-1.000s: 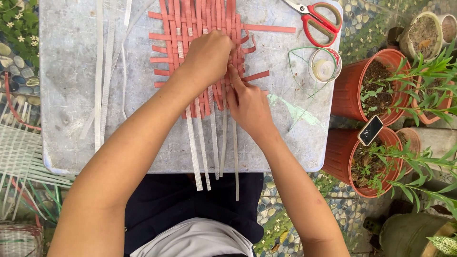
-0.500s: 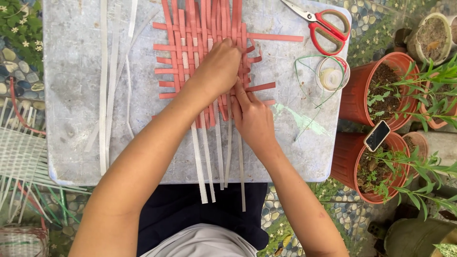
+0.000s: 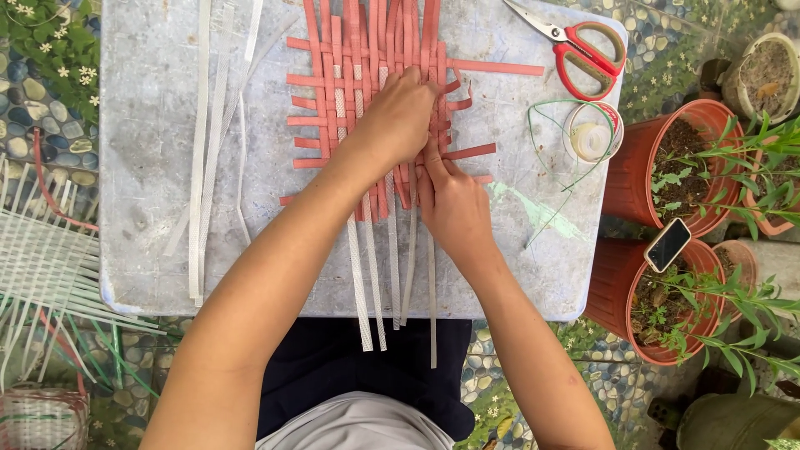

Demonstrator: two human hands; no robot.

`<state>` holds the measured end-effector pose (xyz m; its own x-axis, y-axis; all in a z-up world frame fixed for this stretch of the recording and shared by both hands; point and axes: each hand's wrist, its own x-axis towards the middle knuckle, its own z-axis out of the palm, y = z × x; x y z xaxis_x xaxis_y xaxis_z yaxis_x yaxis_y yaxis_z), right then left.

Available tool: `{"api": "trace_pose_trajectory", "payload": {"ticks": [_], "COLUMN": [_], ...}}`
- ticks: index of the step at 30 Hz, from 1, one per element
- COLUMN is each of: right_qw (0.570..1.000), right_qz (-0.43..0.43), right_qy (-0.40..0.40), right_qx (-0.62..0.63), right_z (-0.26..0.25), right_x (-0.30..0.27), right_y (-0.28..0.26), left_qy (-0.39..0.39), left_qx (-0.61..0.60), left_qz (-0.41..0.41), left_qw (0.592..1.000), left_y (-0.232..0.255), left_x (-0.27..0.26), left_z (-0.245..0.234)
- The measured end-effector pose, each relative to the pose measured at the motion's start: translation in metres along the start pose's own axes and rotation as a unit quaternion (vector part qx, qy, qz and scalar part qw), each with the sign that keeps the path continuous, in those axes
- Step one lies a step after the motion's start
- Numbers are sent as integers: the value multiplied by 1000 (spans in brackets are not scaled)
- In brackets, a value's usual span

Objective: The person is weaving red and white plastic strips together on a flat surface to create a woven mat.

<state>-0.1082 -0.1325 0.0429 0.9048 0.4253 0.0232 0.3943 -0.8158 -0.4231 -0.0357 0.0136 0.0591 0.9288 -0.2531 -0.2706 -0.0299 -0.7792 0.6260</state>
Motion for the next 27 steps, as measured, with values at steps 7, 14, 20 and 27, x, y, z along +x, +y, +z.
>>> {"api": "trace_pose_trajectory", "payload": {"ticks": [7,14,20,27], "right_qw": [1000,997,999,997], "right_qz": [-3,-36,-30,-49], "right_qy": [-4,72,42,62], "right_qx": [-8,1,-1,-25], "right_z": [1,6,4,12], "right_x": [0,-9,-8,-10], "right_y": [3,0,1,8], "left_qy": [-15,-20,-20,32], "left_qx": [-2,16,1,-70], "left_qz": [2,35,28,27], "left_qw": [1000,999,999,997], "left_y": [-1,-7,-7,-14], "left_x": [-3,-3,-1,7], "left_z": [-4,-4,-7,0]}}
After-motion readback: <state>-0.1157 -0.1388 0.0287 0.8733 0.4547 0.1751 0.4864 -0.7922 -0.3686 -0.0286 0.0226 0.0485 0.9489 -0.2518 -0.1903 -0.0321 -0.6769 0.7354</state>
